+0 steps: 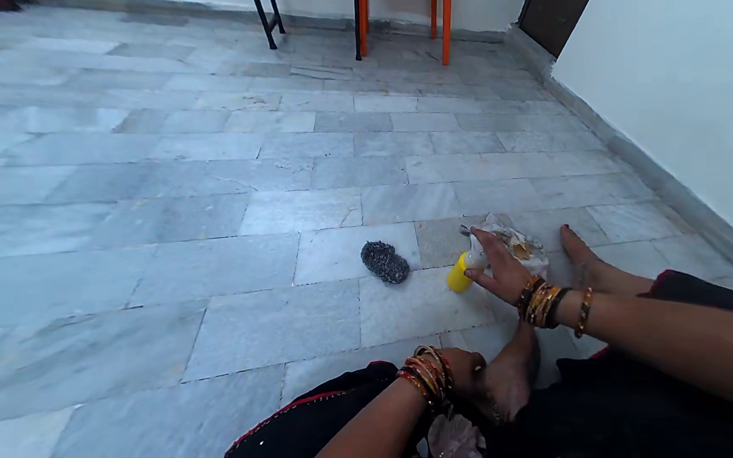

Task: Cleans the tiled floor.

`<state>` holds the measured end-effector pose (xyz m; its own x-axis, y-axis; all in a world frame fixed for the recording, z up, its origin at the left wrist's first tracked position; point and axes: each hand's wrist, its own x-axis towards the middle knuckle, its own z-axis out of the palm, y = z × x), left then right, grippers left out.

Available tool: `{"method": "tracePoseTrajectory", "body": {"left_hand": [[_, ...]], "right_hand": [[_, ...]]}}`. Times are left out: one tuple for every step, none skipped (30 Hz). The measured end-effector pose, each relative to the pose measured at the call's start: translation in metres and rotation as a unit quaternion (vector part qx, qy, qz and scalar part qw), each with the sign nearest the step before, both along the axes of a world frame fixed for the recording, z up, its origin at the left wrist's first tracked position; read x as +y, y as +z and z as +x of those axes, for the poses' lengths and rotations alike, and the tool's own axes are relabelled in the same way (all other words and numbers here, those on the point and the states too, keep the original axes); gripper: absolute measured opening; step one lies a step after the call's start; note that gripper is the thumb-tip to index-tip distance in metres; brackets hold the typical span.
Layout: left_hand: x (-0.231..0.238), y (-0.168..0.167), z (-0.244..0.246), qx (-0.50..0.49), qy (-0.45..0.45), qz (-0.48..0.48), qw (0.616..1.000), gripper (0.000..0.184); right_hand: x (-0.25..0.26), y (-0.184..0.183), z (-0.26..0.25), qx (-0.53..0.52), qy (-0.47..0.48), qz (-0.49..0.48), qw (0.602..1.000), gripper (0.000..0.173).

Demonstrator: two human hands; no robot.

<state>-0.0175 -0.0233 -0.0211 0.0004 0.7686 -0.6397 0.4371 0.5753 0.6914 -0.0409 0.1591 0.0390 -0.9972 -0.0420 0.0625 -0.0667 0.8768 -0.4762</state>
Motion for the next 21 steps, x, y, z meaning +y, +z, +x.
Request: {"method": "tracePoseTrajectory", "body": {"left_hand": [[0.000, 0.003, -0.001, 0.025, -0.027, -0.025, 0.999, 0.061], [-0.002, 0.008, -0.003, 0.049, -0.053, -0.051, 0.996, 0.059], [-0.004, 0.012, -0.006, 0.070, -0.076, -0.074, 0.992, 0.058], [-0.006, 0.016, -0.009, 0.084, -0.091, -0.091, 0.988, 0.057], [-0.007, 0.021, -0.010, 0.095, -0.098, -0.099, 0.986, 0.054], [-0.008, 0.025, -0.011, 0.101, -0.099, -0.098, 0.985, 0.051], [-0.009, 0.029, -0.012, 0.099, -0.101, -0.088, 0.986, 0.048], [-0.009, 0.032, -0.012, 0.087, -0.104, -0.071, 0.988, 0.046], [-0.010, 0.035, -0.012, 0.069, -0.104, -0.052, 0.991, 0.045], [-0.010, 0.038, -0.012, 0.055, -0.104, -0.036, 0.992, 0.044], [-0.010, 0.042, -0.012, 0.053, -0.103, -0.028, 0.993, 0.043], [-0.010, 0.045, -0.012, 0.058, -0.100, -0.029, 0.993, 0.043], [-0.009, 0.047, -0.012, 0.070, -0.094, -0.035, 0.992, 0.043], [-0.009, 0.050, -0.012, 0.083, -0.087, -0.042, 0.992, 0.043], [-0.008, 0.052, -0.012, 0.091, -0.082, -0.047, 0.991, 0.045], [-0.008, 0.053, -0.012, 0.095, -0.077, -0.047, 0.991, 0.045], [-0.008, 0.054, -0.012, 0.096, -0.073, -0.043, 0.992, 0.045], [-0.008, 0.055, -0.012, 0.095, -0.068, -0.038, 0.992, 0.044], [-0.008, 0.056, -0.012, 0.094, -0.062, -0.037, 0.993, 0.044], [-0.008, 0.057, -0.011, 0.092, -0.059, -0.039, 0.993, 0.044], [-0.008, 0.058, -0.011, 0.091, -0.056, -0.042, 0.993, 0.044]], "right_hand": [[-0.003, -0.010, 0.001, 0.034, -0.003, -0.009, 0.999, 0.082], [-0.006, -0.021, 0.002, 0.068, -0.011, -0.020, 0.997, 0.079], [-0.009, -0.032, 0.003, 0.113, -0.021, -0.028, 0.993, 0.076], [-0.011, -0.044, 0.003, 0.158, -0.030, -0.032, 0.986, 0.074], [-0.012, -0.054, 0.004, 0.199, -0.038, -0.033, 0.979, 0.072], [-0.013, -0.063, 0.003, 0.233, -0.044, -0.032, 0.971, 0.071], [-0.015, -0.071, 0.002, 0.255, -0.054, -0.038, 0.965, 0.070], [-0.018, -0.077, 0.003, 0.266, -0.068, -0.051, 0.960, 0.069], [-0.021, -0.082, 0.003, 0.269, -0.086, -0.063, 0.957, 0.069], [-0.024, -0.085, 0.002, 0.268, -0.101, -0.073, 0.955, 0.068], [-0.028, -0.085, 0.000, 0.263, -0.112, -0.083, 0.955, 0.067], [-0.031, -0.084, -0.003, 0.258, -0.120, -0.089, 0.955, 0.065], [-0.033, -0.084, -0.007, 0.253, -0.127, -0.094, 0.955, 0.066], [-0.033, -0.084, -0.012, 0.248, -0.133, -0.101, 0.954, 0.067], [-0.032, -0.085, -0.017, 0.247, -0.138, -0.107, 0.953, 0.069], [-0.032, -0.086, -0.022, 0.245, -0.146, -0.111, 0.952, 0.071], [-0.032, -0.087, -0.027, 0.243, -0.154, -0.113, 0.951, 0.072], [-0.032, -0.086, -0.033, 0.241, -0.162, -0.115, 0.950, 0.073], [-0.032, -0.085, -0.039, 0.233, -0.170, -0.119, 0.950, 0.075], [-0.033, -0.086, -0.044, 0.227, -0.174, -0.121, 0.951, 0.077], [-0.034, -0.086, -0.049, 0.224, -0.173, -0.121, 0.952, 0.078]]}}
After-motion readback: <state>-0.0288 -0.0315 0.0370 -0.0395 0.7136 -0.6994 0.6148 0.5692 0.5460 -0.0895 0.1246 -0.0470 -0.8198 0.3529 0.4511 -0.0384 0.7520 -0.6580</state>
